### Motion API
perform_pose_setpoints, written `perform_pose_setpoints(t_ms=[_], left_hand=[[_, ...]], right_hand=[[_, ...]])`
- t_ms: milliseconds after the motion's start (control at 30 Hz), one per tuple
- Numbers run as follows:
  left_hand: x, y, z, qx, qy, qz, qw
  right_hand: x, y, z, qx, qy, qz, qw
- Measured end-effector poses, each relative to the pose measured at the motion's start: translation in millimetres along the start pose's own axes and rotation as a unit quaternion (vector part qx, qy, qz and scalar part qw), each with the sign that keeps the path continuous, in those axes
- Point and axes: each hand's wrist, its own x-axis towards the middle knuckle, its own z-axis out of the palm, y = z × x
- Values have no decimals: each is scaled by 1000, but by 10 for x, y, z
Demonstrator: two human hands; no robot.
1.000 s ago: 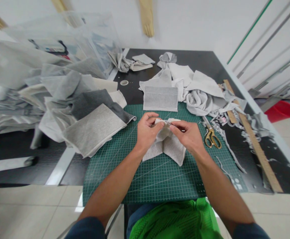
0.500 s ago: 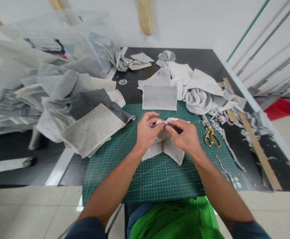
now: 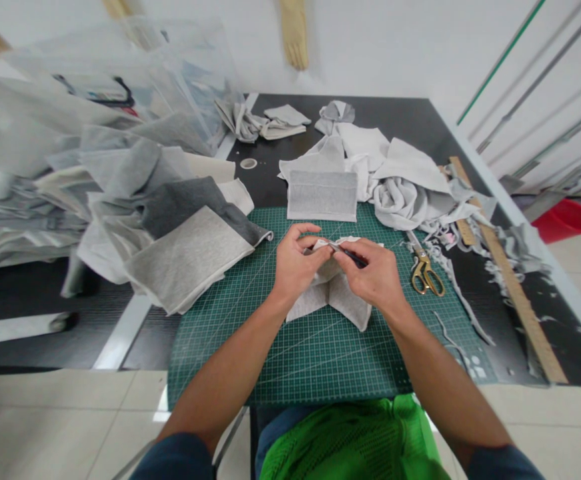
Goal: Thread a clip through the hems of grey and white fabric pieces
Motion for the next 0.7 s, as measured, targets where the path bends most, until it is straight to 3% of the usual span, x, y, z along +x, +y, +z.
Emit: perform_pose_setpoints(t_ms=[700], left_hand=[[18,-40,-26,-15,-12,-9,1000]], right_hand=[[-8,15,27,10,19,-4,1000]])
